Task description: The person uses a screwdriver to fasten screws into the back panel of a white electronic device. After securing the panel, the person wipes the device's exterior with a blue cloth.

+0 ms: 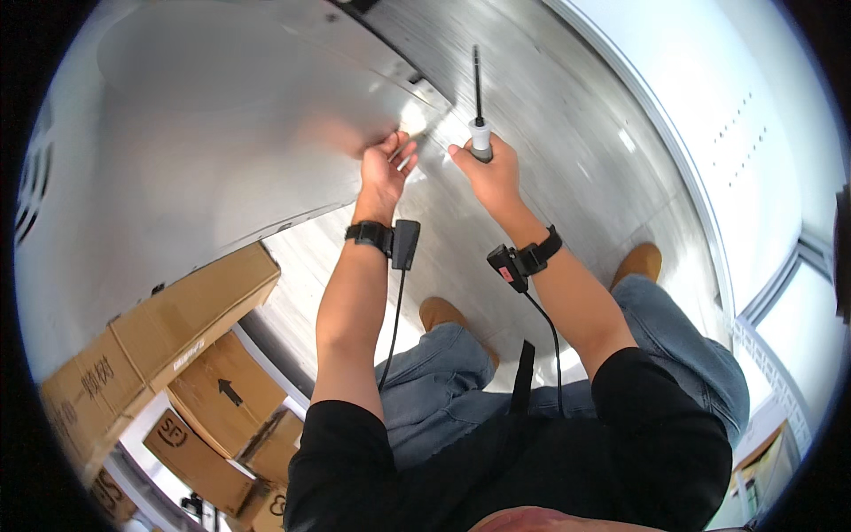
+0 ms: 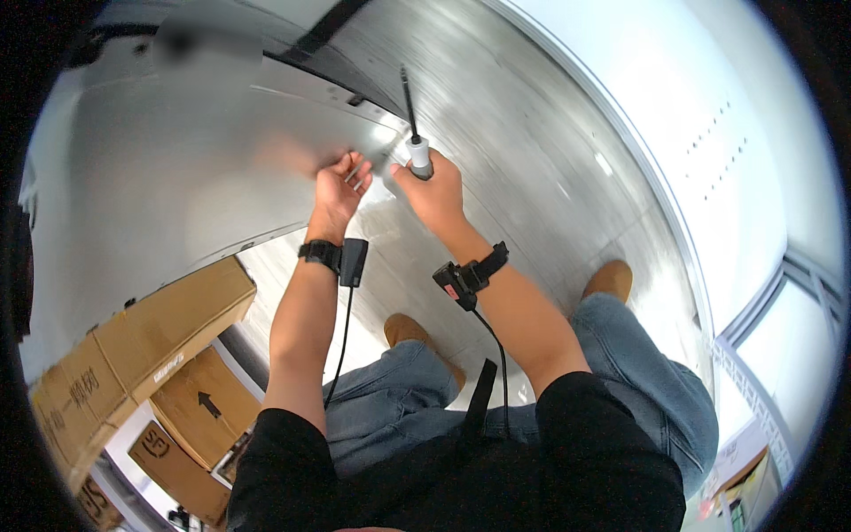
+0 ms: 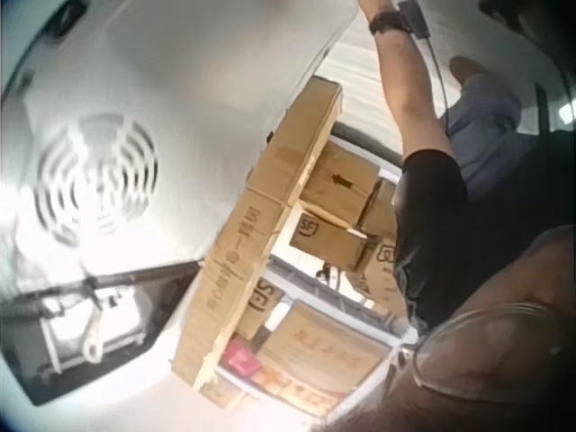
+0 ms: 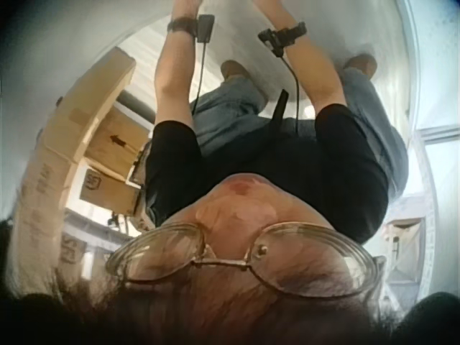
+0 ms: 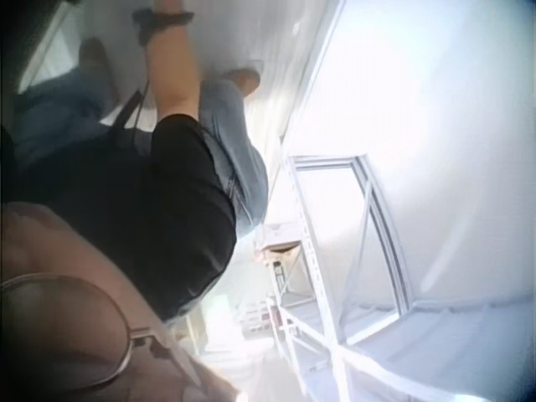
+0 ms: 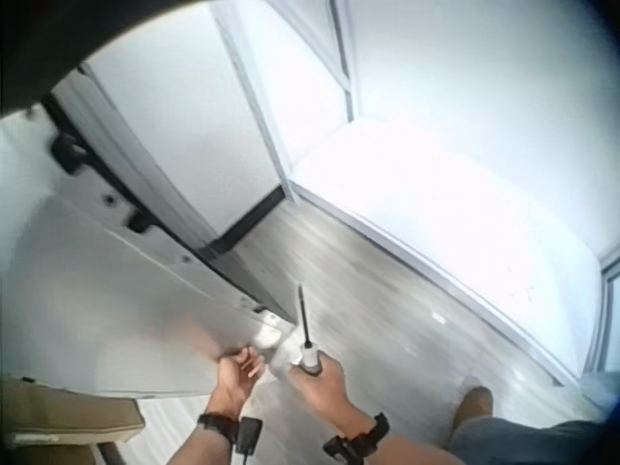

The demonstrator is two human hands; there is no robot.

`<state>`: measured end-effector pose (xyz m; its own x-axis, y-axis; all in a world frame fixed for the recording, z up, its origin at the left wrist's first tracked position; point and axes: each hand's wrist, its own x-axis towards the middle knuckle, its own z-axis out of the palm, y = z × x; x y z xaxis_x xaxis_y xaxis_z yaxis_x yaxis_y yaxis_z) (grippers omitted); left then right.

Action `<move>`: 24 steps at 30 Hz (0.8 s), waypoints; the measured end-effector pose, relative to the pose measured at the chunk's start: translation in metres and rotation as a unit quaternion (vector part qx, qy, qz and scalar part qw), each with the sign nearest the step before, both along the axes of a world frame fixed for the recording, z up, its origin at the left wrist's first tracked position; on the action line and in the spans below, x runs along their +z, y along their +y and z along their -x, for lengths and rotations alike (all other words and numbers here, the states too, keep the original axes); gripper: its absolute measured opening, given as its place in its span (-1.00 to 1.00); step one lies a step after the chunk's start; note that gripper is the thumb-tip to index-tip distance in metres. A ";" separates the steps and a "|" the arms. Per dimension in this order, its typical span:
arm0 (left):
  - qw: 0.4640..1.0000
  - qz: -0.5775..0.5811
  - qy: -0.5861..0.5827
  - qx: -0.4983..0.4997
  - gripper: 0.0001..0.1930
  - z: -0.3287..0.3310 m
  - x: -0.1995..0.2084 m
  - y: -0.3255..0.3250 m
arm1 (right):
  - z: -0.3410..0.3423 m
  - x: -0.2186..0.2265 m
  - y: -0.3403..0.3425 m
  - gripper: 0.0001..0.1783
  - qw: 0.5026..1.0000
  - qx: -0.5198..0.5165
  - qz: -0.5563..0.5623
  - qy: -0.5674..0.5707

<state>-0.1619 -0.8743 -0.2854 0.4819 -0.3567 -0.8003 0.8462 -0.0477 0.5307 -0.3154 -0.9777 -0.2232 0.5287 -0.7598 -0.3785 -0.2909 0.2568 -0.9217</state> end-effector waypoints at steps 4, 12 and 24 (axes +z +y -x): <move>0.999 -0.001 -0.042 0.007 -0.81 0.000 0.036 0.006 | -0.027 0.044 -0.007 -0.84 0.990 -0.016 0.040 -0.131; 0.992 0.063 -0.051 0.094 -0.88 0.004 0.101 0.038 | -0.052 0.180 0.003 -0.73 0.958 0.020 0.039 -0.285; 0.973 0.162 -0.048 0.156 -0.87 0.020 0.187 0.063 | -0.060 0.351 0.015 -0.51 0.896 0.075 0.295 -0.325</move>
<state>-0.1816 -0.8112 -0.0984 0.6734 -0.4074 -0.6169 0.7392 0.3858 0.5520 -0.2554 -0.9629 0.1276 0.6046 -0.6286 0.4893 0.3650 -0.3274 -0.8716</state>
